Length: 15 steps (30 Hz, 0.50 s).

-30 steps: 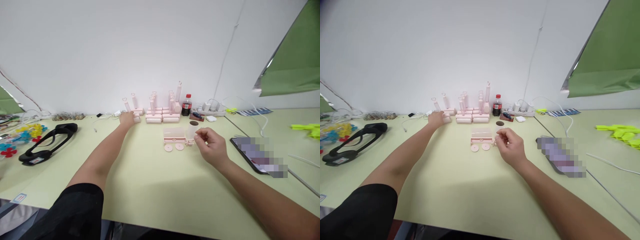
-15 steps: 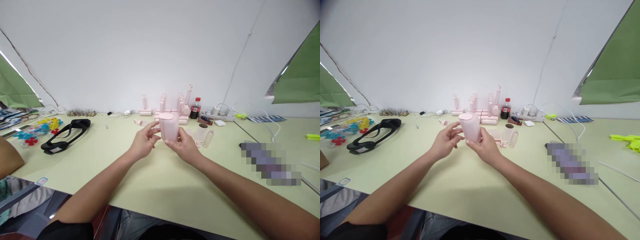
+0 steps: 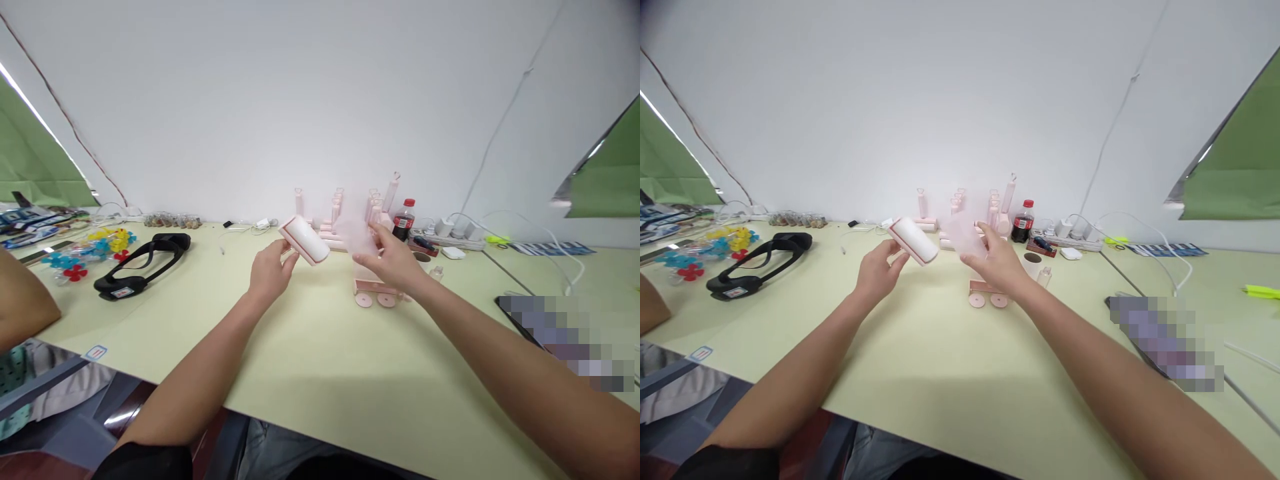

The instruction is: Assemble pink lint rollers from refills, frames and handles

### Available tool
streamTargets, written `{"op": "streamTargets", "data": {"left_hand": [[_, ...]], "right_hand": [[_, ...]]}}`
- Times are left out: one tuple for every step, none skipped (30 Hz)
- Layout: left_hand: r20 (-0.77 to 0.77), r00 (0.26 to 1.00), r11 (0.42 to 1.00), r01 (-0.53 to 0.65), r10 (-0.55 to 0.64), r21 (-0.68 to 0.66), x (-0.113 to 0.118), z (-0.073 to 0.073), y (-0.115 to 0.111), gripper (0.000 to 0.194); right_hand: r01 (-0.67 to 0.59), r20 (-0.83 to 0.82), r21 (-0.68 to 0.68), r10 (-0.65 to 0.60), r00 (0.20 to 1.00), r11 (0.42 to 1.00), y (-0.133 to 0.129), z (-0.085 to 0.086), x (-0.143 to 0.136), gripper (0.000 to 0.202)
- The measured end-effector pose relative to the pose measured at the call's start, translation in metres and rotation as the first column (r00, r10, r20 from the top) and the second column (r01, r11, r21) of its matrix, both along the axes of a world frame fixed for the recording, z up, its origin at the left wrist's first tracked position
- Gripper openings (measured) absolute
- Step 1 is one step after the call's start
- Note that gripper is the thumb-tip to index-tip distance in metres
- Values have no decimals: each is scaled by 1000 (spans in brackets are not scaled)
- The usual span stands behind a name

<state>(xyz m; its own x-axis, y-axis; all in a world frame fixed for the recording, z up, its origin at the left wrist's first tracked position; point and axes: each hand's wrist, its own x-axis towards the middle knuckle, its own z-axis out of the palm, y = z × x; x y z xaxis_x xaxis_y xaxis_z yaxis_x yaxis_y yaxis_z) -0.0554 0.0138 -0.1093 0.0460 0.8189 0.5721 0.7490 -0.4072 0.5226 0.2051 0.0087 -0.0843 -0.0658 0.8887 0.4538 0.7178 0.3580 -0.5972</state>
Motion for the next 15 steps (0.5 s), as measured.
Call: {"op": "streamTargets", "data": {"left_hand": [[103, 995, 1000, -6, 8, -18, -2, -1, 2, 28], [207, 978, 999, 3, 5, -34, -2, -1, 3, 27], [308, 951, 998, 31, -13, -54, -2, -1, 3, 27], [403, 914, 995, 73, -37, -75, -1, -1, 2, 26], [487, 871, 988, 124, -62, -96, 1, -1, 1, 27], [556, 827, 978, 174, -82, -114, 4, 0, -1, 28], [609, 788, 968, 216, -95, -129, 6, 1, -3, 29], [647, 756, 959, 248, -102, -139, 9, 2, -5, 30], [673, 732, 951, 273, -105, -148, 11, 3, -7, 31], [690, 716, 943, 292, -106, -158, 12, 4, -9, 32], [701, 705, 936, 307, -104, -170, 13, 5, -10, 33], [708, 699, 929, 319, -97, -187, 13, 5, -11, 34], [712, 697, 923, 325, -86, -208, 13, 5, -12, 35], [713, 698, 917, 326, -69, -230, 12, 5, -12, 36], [717, 695, 910, 329, -52, -253, 12, 5, -12, 37]], "right_hand": [[4, 117, -48, 2, 993, 999, 9, 0, 1, 71], [-14, 250, -95, 37, 967, 995, 18, -2, 0, 68], [-52, 399, -137, 103, 911, 989, 26, -6, -2, 64], [-81, 448, -165, 148, 882, 983, 33, -10, -6, 61], [-103, 477, -187, 182, 860, 977, 39, -14, -11, 59], [-119, 501, -208, 210, 840, 971, 44, -19, -17, 57], [-128, 516, -226, 230, 825, 966, 49, -23, -23, 55], [-131, 531, -242, 244, 812, 961, 53, -26, -28, 53], [-130, 544, -256, 254, 800, 958, 56, -29, -33, 51], [-126, 555, -268, 260, 791, 955, 59, -31, -36, 49], [-121, 562, -278, 263, 784, 953, 61, -32, -38, 48], [-117, 566, -285, 265, 781, 951, 62, -33, -39, 46], [-116, 565, -288, 266, 781, 951, 63, -33, -40, 47], [-119, 560, -284, 265, 785, 951, 62, -32, -39, 50], [-126, 550, -274, 263, 793, 953, 59, -31, -38, 54]]}}
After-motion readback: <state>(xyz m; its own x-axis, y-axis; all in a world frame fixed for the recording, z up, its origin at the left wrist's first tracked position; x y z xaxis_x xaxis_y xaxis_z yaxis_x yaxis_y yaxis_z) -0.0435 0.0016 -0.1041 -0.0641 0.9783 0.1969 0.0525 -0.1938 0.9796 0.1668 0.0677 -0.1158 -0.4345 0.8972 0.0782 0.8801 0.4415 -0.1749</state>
